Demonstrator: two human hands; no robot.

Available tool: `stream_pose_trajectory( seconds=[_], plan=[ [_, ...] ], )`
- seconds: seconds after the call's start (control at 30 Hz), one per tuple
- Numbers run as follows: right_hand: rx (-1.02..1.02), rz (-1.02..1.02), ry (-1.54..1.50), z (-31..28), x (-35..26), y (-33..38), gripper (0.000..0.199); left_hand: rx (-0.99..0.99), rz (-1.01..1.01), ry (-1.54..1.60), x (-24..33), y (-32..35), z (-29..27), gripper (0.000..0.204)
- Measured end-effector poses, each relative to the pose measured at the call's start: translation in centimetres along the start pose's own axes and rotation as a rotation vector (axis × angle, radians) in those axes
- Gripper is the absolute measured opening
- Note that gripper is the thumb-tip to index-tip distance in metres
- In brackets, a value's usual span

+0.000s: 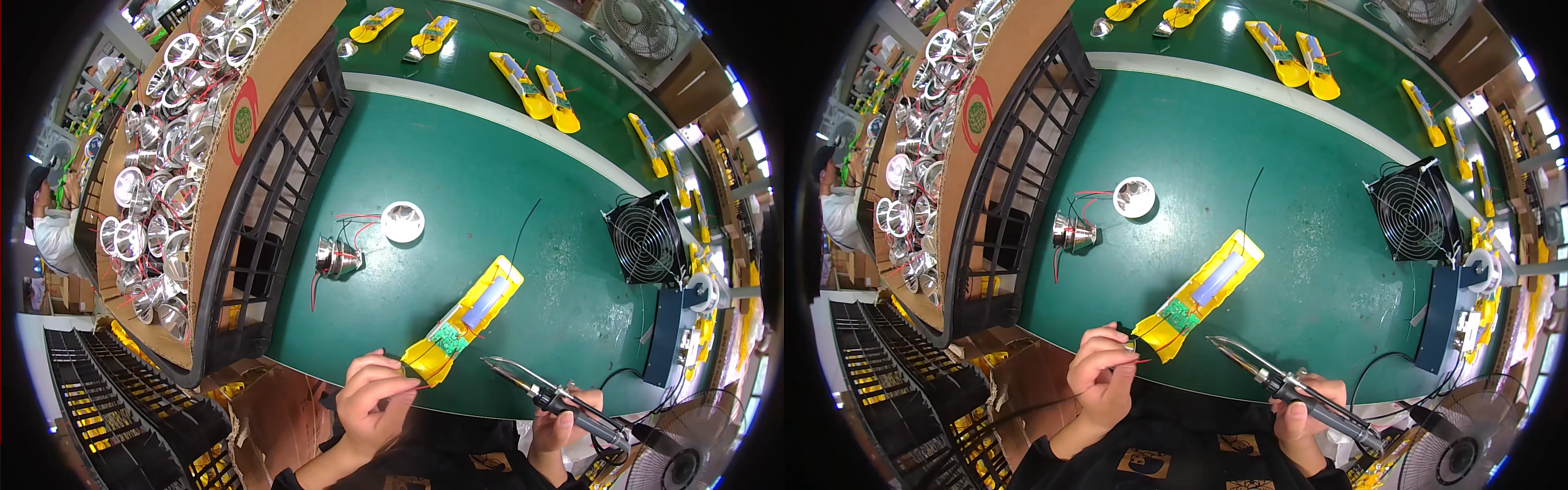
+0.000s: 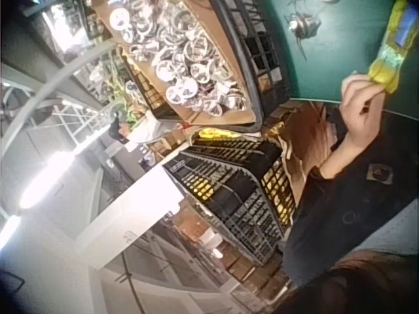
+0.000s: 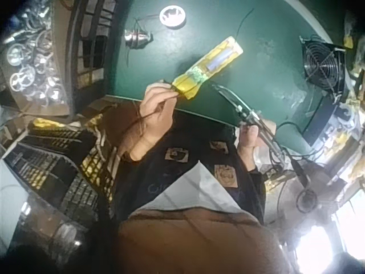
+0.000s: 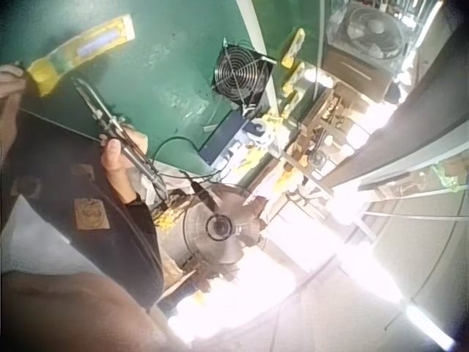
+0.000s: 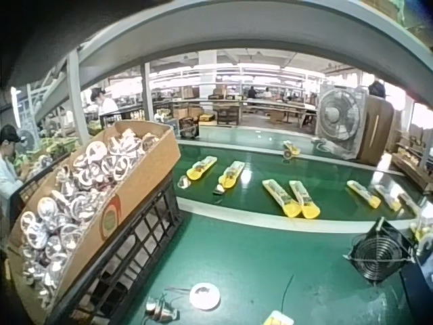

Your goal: The person assembles flashlights on a production line by soldering wires to circuit boards inside the casing using a soldering iron, attaching reflectors, and placing the assembled units onto the conveyor belt.

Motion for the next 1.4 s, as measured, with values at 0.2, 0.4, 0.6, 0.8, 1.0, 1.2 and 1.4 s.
stream_pose_trajectory(
  seconds=[0.2,0.4,0.6,0.8,1.0,1.2,1.4],
  plan=[
    [0.008,-0.059,0.010,0.4,-0.6,-0.5,0.044,0.191,0.217,0.385,-0.7,0.4,-1.1,0.023],
    [-0.056,-0.040,0.020,1.2,0.4,-0.4,0.042,-0.183,-0.058,0.120,0.0,-2.4,1.4,0.003],
    [-0.179,-0.030,-0.008,2.7,0.8,0.0,0.036,-0.053,-0.151,-0.338,-0.1,-2.9,1.4,0.010],
    [-0.138,0.004,0.068,2.0,1.3,-0.1,0.043,-0.093,-0.177,-0.312,-0.5,-3.0,1.6,0.011],
    [-0.133,0.050,0.077,2.6,1.3,-0.1,0.043,-0.116,-0.166,-0.297,-0.3,-3.2,1.6,0.010],
    [-0.224,0.008,0.090,3.3,1.1,-0.2,0.036,-0.112,-0.151,-0.279,-0.5,-3.1,1.8,0.008],
    [-0.240,0.033,0.104,3.4,1.2,0.0,0.037,-0.130,-0.143,-0.303,-0.4,-3.1,1.9,0.009]
  ],
)
Point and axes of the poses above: each hand's wrist, its own y-axis away from the middle knuckle, its own z-axis out of the palm, x = y × z, the point moved 10 cm from there along -y, towards the middle knuckle, and after that the axes turned 7 degrees about -x, right-handed, at the moved point
